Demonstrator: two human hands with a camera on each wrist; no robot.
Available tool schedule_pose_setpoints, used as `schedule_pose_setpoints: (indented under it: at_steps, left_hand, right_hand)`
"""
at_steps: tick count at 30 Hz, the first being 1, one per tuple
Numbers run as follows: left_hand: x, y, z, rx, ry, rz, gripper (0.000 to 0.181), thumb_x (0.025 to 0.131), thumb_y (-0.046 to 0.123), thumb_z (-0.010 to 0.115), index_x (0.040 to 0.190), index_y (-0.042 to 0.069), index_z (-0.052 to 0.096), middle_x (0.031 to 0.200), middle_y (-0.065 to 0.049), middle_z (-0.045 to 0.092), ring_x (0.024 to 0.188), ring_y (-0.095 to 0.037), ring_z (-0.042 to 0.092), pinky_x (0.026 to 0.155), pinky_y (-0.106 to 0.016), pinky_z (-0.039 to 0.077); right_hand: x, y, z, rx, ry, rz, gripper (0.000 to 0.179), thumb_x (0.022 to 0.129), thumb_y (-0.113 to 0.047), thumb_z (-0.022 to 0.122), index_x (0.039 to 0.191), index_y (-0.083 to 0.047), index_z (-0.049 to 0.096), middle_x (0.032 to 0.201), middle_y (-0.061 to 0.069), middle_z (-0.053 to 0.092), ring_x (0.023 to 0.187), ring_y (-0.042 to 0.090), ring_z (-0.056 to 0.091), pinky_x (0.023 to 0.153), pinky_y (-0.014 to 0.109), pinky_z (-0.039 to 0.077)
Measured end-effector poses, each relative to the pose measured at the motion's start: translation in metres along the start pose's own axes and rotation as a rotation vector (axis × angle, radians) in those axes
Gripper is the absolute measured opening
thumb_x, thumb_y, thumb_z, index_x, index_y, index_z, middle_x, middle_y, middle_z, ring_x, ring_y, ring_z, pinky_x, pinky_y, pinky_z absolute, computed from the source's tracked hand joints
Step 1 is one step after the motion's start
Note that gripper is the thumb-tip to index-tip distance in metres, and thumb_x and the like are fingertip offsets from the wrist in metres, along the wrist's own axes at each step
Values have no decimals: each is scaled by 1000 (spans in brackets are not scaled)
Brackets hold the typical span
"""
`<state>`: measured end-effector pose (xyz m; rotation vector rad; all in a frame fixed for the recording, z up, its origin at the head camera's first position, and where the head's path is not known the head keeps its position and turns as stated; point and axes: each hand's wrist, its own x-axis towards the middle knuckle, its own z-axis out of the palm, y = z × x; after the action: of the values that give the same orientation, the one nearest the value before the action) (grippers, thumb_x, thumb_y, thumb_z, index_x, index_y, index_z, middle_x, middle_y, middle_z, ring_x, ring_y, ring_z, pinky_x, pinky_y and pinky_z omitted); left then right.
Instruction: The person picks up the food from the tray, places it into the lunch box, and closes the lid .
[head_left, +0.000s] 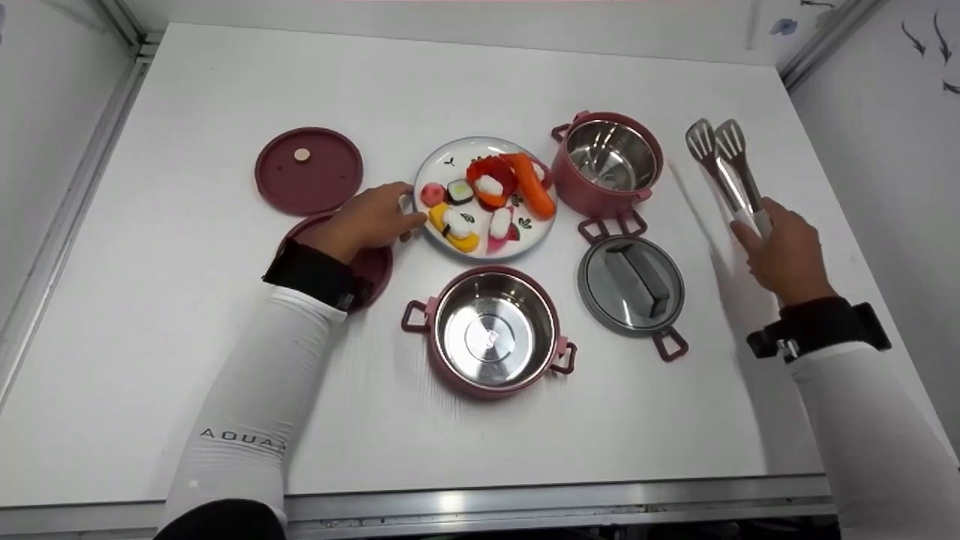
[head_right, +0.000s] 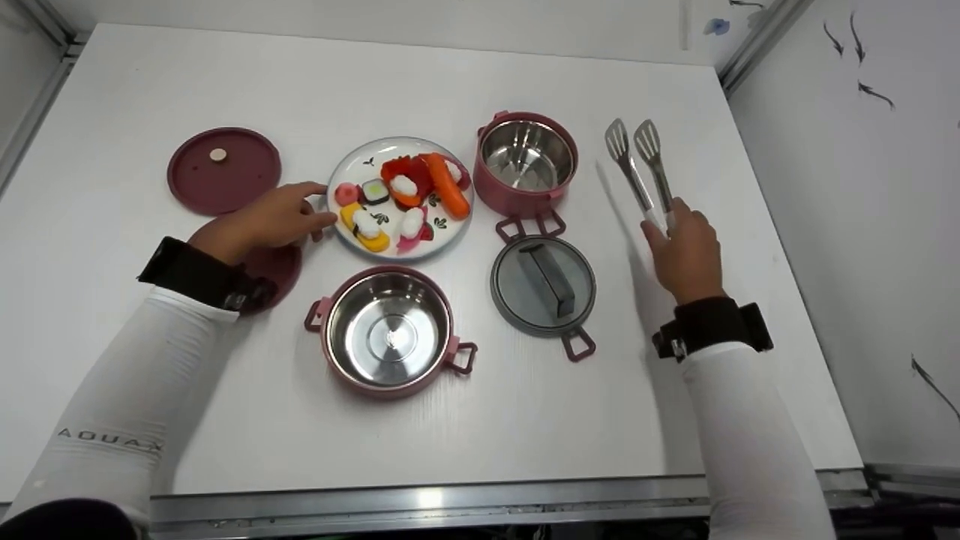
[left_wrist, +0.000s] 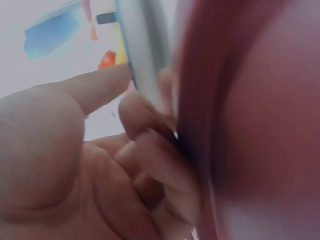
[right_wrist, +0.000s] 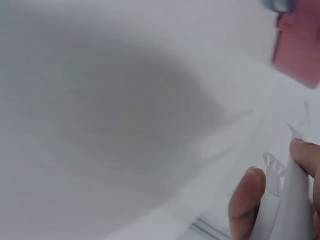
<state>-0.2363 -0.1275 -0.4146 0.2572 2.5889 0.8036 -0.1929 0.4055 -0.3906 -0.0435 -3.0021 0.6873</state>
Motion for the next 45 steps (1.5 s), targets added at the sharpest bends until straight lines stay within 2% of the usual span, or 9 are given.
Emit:
schedule_pose_setpoints:
  at_steps: [4, 6, 8, 12, 16, 20, 22, 37, 45]
  left_hand:
    - [-3, -5, -4, -40, 18, -1, 61, 100, 40, 56, 151, 10, 39, 88, -7, 70, 95, -26, 59, 96, -39, 43]
    - [-5, -9, -6, -61, 28, -4, 62, 100, 41, 56, 152, 12, 39, 89, -7, 70, 89, -24, 58, 91, -37, 43]
    - [-7, -13, -7, -83, 36, -5, 61, 100, 41, 57, 151, 13, 39, 89, -7, 70, 83, -23, 58, 85, -35, 43]
    - [-10, -17, -7, -106, 48, -7, 60, 100, 42, 57, 150, 15, 41, 88, -5, 70, 76, -19, 56, 76, -31, 43]
    - [-9, -17, -7, -118, 50, -3, 58, 100, 42, 58, 150, 16, 42, 87, -5, 70, 73, -17, 55, 70, -29, 43]
    - [-9, -15, -5, -131, 45, 1, 59, 99, 41, 59, 150, 16, 42, 87, -5, 70, 74, -18, 55, 69, -29, 43]
    - [-9, -14, -3, -132, 45, 4, 59, 99, 41, 59, 150, 16, 42, 87, -5, 70, 74, -18, 55, 69, -29, 43]
    - [-1, -7, 3, -114, 28, -4, 59, 99, 43, 59, 150, 17, 42, 88, -5, 69, 77, -20, 56, 73, -30, 42]
    - [2, -11, 7, -128, 33, 1, 59, 99, 43, 59, 149, 17, 43, 90, -6, 69, 81, -22, 57, 80, -33, 43]
  right_hand:
    - [-18, -28, -11, 134, 80, -28, 68, 97, -33, 64, 151, 1, 39, 122, 31, 58, 51, -11, 56, 48, 10, 46]
    - [-25, -48, -9, 178, 105, -88, 66, 94, -29, 70, 149, -2, 44, 120, 28, 61, 53, -16, 54, 50, 7, 46]
    - [-33, -67, -4, 184, 113, -174, 62, 91, -25, 74, 144, -3, 51, 115, 25, 65, 55, -14, 57, 51, 7, 46]
    - [-44, -101, 11, 123, 99, -361, 50, 88, -18, 78, 132, -1, 63, 105, 19, 71, 70, 5, 66, 59, 4, 43]
    - [-49, -121, 27, 48, 66, -455, 50, 87, -16, 79, 132, 0, 63, 104, 19, 73, 85, 25, 68, 71, 20, 50]
    - [-50, -129, 38, -3, 33, -442, 51, 87, -15, 79, 133, 1, 62, 108, 22, 73, 94, 34, 70, 78, 47, 56]
    - [-50, -131, 42, -24, 22, -430, 51, 87, -16, 79, 132, 2, 62, 109, 23, 72, 96, 36, 70, 80, 51, 56]
    - [-48, -139, 42, -121, -9, -420, 46, 89, -15, 77, 129, 2, 63, 100, 22, 71, 87, 38, 71, 74, 51, 57]
    - [-45, -139, 46, -88, -15, -442, 39, 88, -12, 77, 123, 3, 65, 99, 21, 72, 86, 36, 70, 75, 51, 57]
